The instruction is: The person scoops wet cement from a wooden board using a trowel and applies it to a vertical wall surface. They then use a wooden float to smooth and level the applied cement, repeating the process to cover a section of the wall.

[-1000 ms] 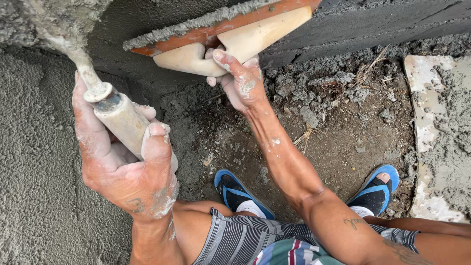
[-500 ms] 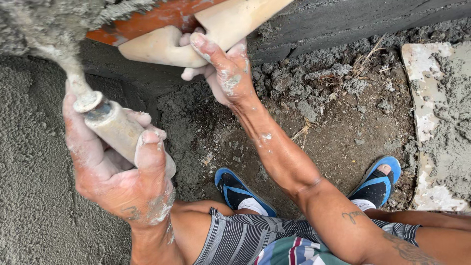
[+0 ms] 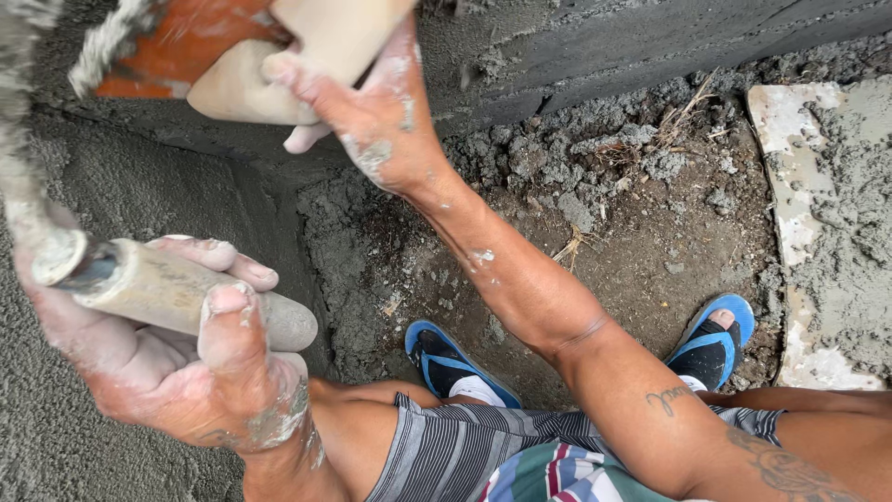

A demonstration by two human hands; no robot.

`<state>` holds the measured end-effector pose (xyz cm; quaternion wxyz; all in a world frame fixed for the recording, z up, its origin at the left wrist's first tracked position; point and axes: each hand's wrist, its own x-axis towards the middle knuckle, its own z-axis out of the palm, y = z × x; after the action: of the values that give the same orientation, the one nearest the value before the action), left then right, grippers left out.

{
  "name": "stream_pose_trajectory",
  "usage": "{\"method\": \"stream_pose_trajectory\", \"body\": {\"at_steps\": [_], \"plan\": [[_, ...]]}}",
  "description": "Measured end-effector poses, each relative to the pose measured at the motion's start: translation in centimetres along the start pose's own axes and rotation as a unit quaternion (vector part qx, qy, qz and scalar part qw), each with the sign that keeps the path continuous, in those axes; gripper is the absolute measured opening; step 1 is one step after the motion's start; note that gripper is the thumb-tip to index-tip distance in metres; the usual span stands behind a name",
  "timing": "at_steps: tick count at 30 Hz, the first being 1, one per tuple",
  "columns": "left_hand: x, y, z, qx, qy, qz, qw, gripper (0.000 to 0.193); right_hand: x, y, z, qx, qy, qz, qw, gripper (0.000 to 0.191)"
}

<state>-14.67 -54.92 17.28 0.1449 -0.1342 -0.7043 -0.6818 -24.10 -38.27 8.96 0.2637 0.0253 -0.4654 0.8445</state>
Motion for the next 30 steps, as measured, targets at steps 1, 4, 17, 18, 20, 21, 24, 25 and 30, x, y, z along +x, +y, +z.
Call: {"method": "stream_pose_trajectory", "body": {"at_steps": [1, 4, 17, 18, 20, 21, 24, 25, 30], "plan": [[-0.1, 0.0, 0.0, -0.006, 0.008, 0.0, 1.0, 0.081, 0.1, -0.2, 0.1, -0.015, -0.013, 0.015, 1.0, 0.063], [-0.2, -0.2, -0.2, -0.012, 0.024, 0.0, 1.0, 0.085, -0.1, -0.4, -0.4, -0.061, -0.07, 0.033, 0.995, 0.078], [-1.0, -0.4, 0.2, -0.082, 0.016, -0.025, 0.996, 0.078, -13.4, 6.8, -18.8, 0.227, 0.071, 0.118, 0.964, 0.023], [-1.0, -0.3, 0.3, -0.079, 0.011, -0.034, 0.996, 0.077, -13.1, 8.0, -20.2, 0.247, 0.082, 0.129, 0.957, 0.019], [-1.0, 0.0, 0.5, -0.068, 0.001, -0.049, 0.996, 0.075, -11.8, 9.9, -22.2, 0.237, 0.132, 0.159, 0.949, 0.017], [-0.9, 0.2, 0.6, -0.062, -0.004, -0.051, 0.997, 0.075, -10.9, 10.6, -22.6, 0.21, 0.17, 0.178, 0.946, 0.018], [-0.6, 0.3, 0.8, -0.05, -0.016, -0.049, 0.997, 0.072, -8.4, 11.0, -21.8, 0.162, 0.195, 0.208, 0.945, 0.021], [-0.5, 0.2, 0.9, -0.048, -0.021, -0.047, 0.998, 0.072, -7.9, 11.0, -21.2, 0.153, 0.188, 0.212, 0.947, 0.024], [-0.2, 0.1, 1.2, -0.045, -0.027, -0.071, 0.996, 0.072, -5.0, 8.7, -15.4, 0.076, 0.163, 0.159, 0.971, 0.03]]}}
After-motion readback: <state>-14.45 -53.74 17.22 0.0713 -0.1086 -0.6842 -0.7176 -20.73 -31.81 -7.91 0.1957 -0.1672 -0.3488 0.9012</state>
